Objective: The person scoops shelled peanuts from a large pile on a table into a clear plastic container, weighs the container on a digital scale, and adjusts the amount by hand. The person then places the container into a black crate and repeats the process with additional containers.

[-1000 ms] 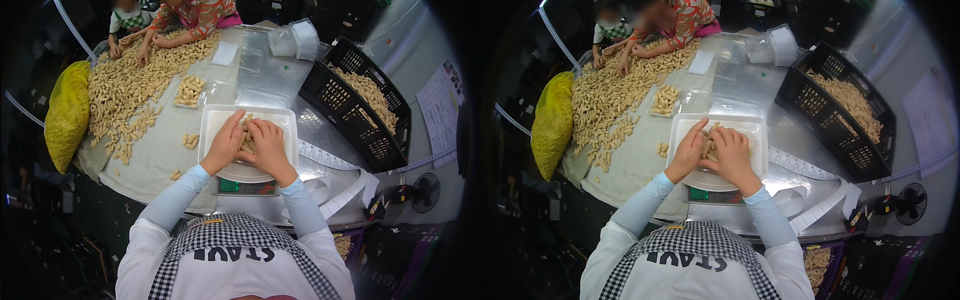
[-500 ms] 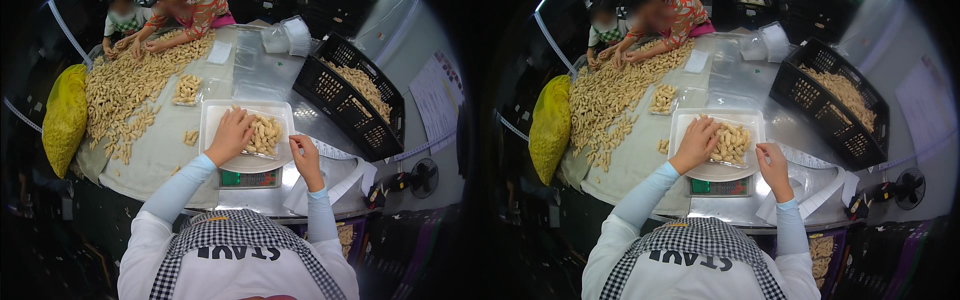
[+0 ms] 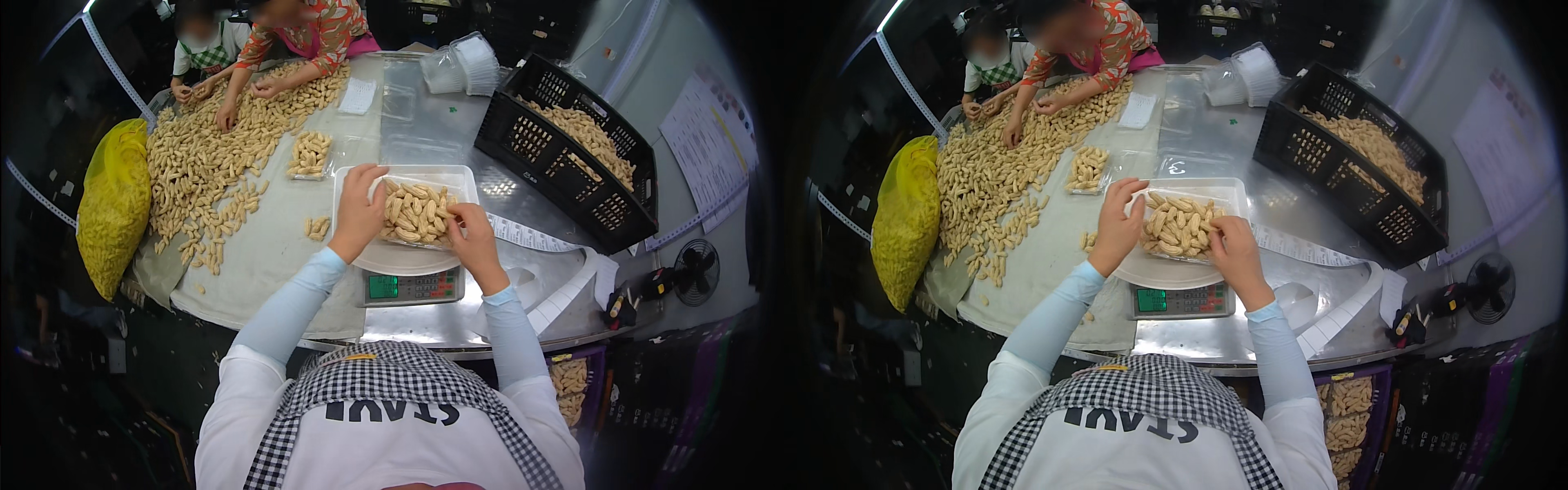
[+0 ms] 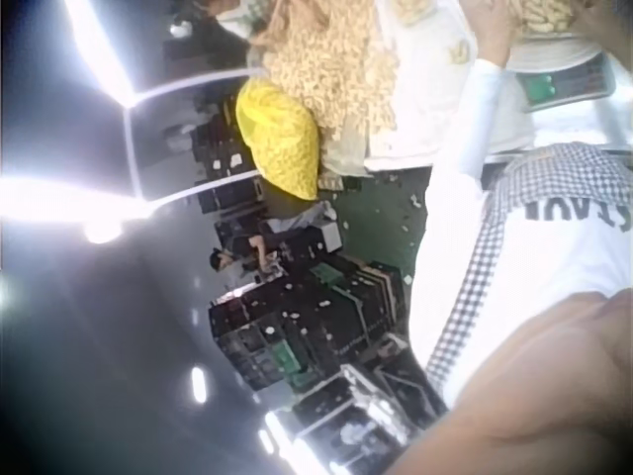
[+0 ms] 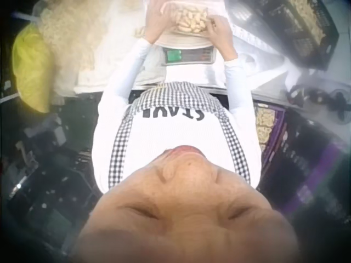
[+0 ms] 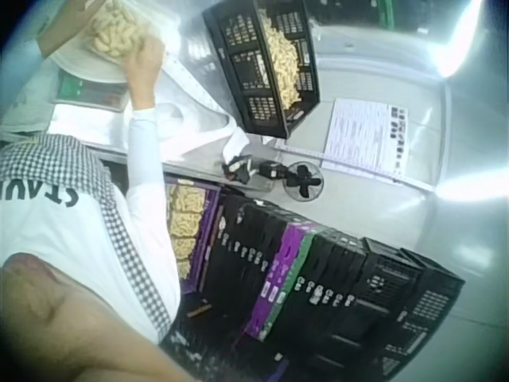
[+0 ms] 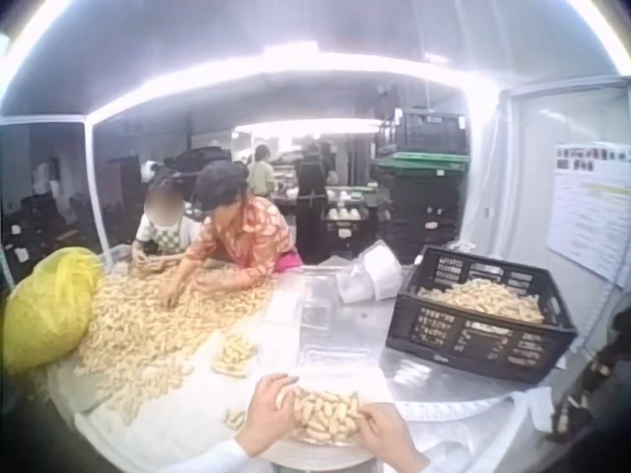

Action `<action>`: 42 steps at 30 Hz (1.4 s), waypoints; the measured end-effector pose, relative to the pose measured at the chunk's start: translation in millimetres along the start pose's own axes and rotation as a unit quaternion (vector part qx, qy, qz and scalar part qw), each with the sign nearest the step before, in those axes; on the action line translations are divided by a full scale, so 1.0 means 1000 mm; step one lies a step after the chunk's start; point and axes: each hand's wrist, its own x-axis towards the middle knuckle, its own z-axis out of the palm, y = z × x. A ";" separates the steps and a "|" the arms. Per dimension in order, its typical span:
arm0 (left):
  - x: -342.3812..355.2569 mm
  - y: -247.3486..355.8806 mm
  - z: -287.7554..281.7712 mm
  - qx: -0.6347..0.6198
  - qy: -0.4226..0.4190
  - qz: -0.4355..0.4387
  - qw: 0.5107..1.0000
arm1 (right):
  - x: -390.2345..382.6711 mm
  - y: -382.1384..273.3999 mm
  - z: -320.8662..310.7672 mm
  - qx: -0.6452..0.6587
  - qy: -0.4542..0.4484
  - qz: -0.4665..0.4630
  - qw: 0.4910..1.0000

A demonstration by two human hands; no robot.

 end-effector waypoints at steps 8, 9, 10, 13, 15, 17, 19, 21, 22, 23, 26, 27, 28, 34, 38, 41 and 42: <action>-0.045 0.048 -0.060 -0.083 -0.112 0.003 0.990 | -0.032 -0.002 -0.003 -0.045 0.048 -0.003 0.998; -0.044 0.065 -0.069 -0.088 -0.133 0.038 0.986 | -0.034 0.001 -0.003 -0.067 0.038 -0.004 0.997; -0.041 0.084 -0.081 -0.094 -0.153 0.070 0.981 | -0.030 -0.002 -0.003 -0.088 0.037 -0.014 0.995; -0.027 0.149 -0.124 -0.217 -0.273 0.186 0.919 | -0.021 0.000 -0.003 -0.147 -0.008 -0.007 0.989; -0.025 0.182 -0.147 -0.264 -0.294 0.274 0.877 | -0.021 -0.001 -0.008 -0.151 -0.008 0.008 0.989; -0.021 0.207 -0.169 -0.265 -0.314 0.333 0.849 | -0.026 -0.009 -0.015 -0.155 0.010 0.015 0.988; -0.042 0.217 -0.170 -0.250 -0.231 0.335 0.878 | -0.030 -0.018 -0.020 -0.126 0.017 0.011 0.992; -0.061 0.225 -0.155 -0.256 -0.124 0.311 0.907 | -0.046 -0.019 -0.026 -0.105 0.005 0.025 0.994; -0.064 0.224 -0.151 -0.259 -0.095 0.311 0.910 | -0.053 -0.018 -0.026 -0.092 -0.007 0.038 0.995; -0.067 0.223 -0.145 -0.264 -0.066 0.310 0.911 | -0.060 -0.019 -0.026 -0.078 -0.018 0.051 0.995; -0.073 0.230 -0.126 -0.309 -0.043 0.300 0.902 | -0.081 -0.022 -0.029 -0.059 -0.043 0.068 0.995; -0.073 0.230 -0.122 -0.323 -0.051 0.302 0.895 | -0.088 -0.024 -0.031 -0.057 -0.049 0.068 0.995; -0.075 0.229 -0.130 -0.358 -0.128 0.260 0.888 | -0.093 -0.027 -0.030 -0.050 -0.053 0.083 0.994; -0.073 0.215 -0.136 -0.244 -0.143 0.349 0.894 | -0.117 -0.029 -0.028 -0.041 -0.045 0.069 0.996; -0.060 0.201 -0.195 -0.200 -0.304 0.247 0.898 | -0.135 -0.034 -0.027 -0.023 -0.083 0.118 0.989; -0.045 0.132 -0.232 -0.341 -0.459 0.077 0.817 | -0.144 -0.036 -0.024 0.011 -0.107 0.134 0.985; -0.045 0.094 -0.240 -0.379 -0.486 -0.034 0.787 | -0.149 -0.033 -0.024 0.015 -0.110 0.147 0.983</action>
